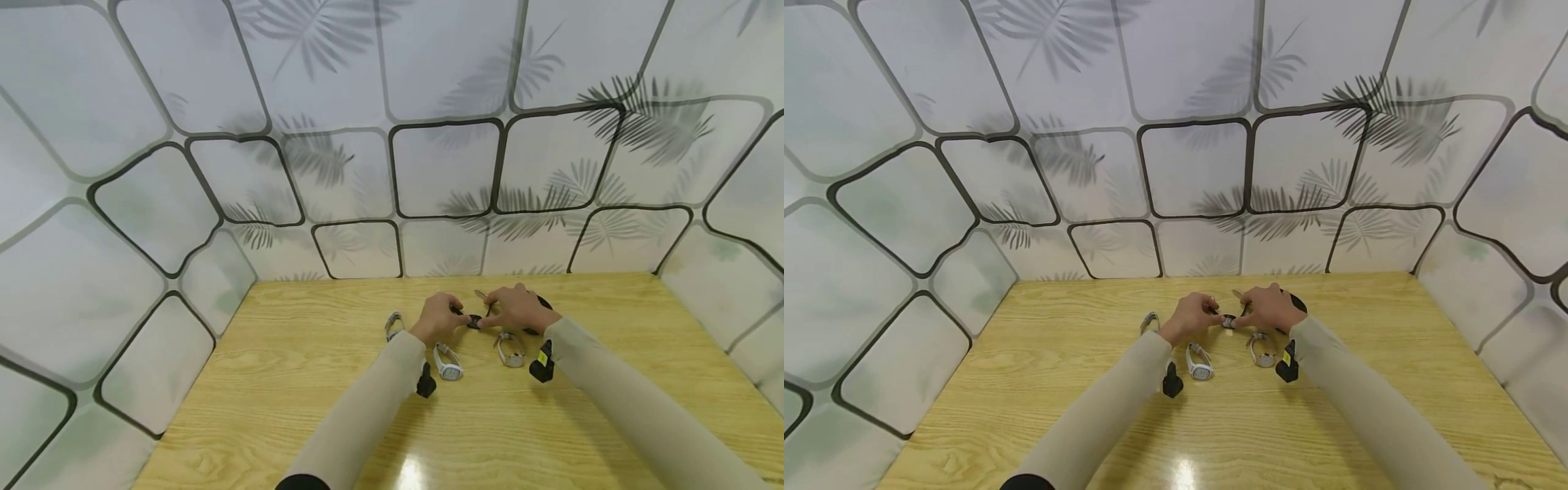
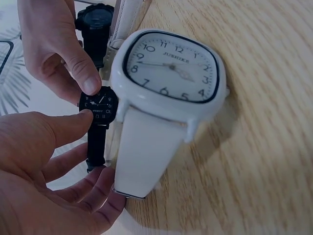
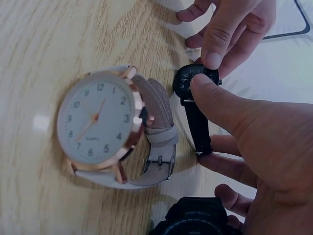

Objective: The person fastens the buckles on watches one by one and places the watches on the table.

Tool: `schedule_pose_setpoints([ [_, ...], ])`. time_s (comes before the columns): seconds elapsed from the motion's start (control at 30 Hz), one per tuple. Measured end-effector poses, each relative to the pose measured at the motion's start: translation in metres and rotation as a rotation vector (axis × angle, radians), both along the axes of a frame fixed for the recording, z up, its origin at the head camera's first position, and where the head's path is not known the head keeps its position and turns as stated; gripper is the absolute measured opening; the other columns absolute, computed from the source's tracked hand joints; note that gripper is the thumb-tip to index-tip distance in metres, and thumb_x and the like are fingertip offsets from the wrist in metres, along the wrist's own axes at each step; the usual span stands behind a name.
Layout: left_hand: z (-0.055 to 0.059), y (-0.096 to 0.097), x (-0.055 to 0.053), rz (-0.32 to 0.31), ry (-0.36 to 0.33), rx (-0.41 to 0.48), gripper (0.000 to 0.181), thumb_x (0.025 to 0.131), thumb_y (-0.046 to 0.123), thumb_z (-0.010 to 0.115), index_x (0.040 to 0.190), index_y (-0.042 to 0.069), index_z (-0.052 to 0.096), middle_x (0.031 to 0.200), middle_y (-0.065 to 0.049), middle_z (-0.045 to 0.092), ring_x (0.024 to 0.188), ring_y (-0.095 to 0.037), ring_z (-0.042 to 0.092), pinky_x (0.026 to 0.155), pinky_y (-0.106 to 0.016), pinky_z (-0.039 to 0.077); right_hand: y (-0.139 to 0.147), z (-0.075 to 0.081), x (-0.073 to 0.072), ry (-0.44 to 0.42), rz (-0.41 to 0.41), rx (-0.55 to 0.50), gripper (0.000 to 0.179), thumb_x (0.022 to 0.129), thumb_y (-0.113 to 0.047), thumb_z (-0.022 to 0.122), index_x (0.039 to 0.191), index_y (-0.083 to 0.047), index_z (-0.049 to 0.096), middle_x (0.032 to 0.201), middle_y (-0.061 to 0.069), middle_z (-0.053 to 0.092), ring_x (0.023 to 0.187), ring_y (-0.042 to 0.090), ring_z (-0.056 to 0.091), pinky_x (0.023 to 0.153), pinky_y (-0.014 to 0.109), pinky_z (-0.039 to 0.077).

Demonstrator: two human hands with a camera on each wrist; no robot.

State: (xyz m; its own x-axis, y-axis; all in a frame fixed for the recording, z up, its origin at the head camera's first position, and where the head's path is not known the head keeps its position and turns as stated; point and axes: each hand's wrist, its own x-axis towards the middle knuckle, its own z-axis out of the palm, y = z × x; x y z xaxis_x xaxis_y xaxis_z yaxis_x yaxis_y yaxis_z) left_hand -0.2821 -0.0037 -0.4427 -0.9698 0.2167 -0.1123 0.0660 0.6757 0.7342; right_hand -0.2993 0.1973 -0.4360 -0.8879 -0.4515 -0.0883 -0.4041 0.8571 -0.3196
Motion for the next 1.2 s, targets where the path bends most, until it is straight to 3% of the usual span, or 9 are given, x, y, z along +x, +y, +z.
schedule_pose_setpoints([
  [0.4, -0.004, -0.003, 0.0, -0.017, 0.053, -0.005, 0.027, 0.093, 0.02, 0.08, 0.112, 0.001, 0.075, 0.107, -0.008, 0.071, 0.097, -0.02, 0.066, 0.081, -0.031, 0.057, 0.004, -0.003, 0.003, 0.02, -0.011, -0.045, 0.06, 0.091, -0.047, 0.077, 0.13, -0.002, 0.069, 0.133, 0.021, 0.064, 0.116, 0.055, 0.049, 0.091, 0.072, 0.04],
  [0.73, 0.001, -0.006, 0.004, -0.03, 0.115, 0.018, 0.027, 0.095, 0.02, 0.078, 0.11, -0.001, 0.073, 0.108, -0.008, 0.071, 0.087, -0.015, 0.066, 0.074, -0.028, 0.057, 0.005, -0.002, 0.006, 0.107, -0.045, -0.054, 0.067, 0.089, -0.051, 0.078, 0.133, -0.002, 0.067, 0.133, 0.021, 0.063, 0.113, 0.047, 0.053, 0.085, 0.064, 0.04],
  [0.9, 0.001, -0.009, 0.005, -0.055, 0.156, 0.073, 0.029, 0.095, 0.02, 0.078, 0.113, -0.002, 0.073, 0.115, -0.01, 0.07, 0.091, -0.02, 0.072, 0.074, -0.028, 0.06, 0.005, 0.002, 0.01, 0.139, -0.066, -0.079, 0.068, 0.089, -0.05, 0.078, 0.134, -0.001, 0.065, 0.134, 0.021, 0.062, 0.117, 0.05, 0.052, 0.088, 0.068, 0.039],
  [1.2, 0.001, -0.012, 0.006, -0.06, 0.164, 0.175, 0.03, 0.095, 0.017, 0.077, 0.117, -0.002, 0.071, 0.123, -0.014, 0.064, 0.099, -0.024, 0.074, 0.076, -0.03, 0.061, 0.006, 0.001, 0.013, 0.213, -0.071, -0.136, 0.069, 0.089, -0.049, 0.079, 0.137, -0.001, 0.064, 0.136, 0.021, 0.062, 0.117, 0.049, 0.053, 0.088, 0.069, 0.039],
])
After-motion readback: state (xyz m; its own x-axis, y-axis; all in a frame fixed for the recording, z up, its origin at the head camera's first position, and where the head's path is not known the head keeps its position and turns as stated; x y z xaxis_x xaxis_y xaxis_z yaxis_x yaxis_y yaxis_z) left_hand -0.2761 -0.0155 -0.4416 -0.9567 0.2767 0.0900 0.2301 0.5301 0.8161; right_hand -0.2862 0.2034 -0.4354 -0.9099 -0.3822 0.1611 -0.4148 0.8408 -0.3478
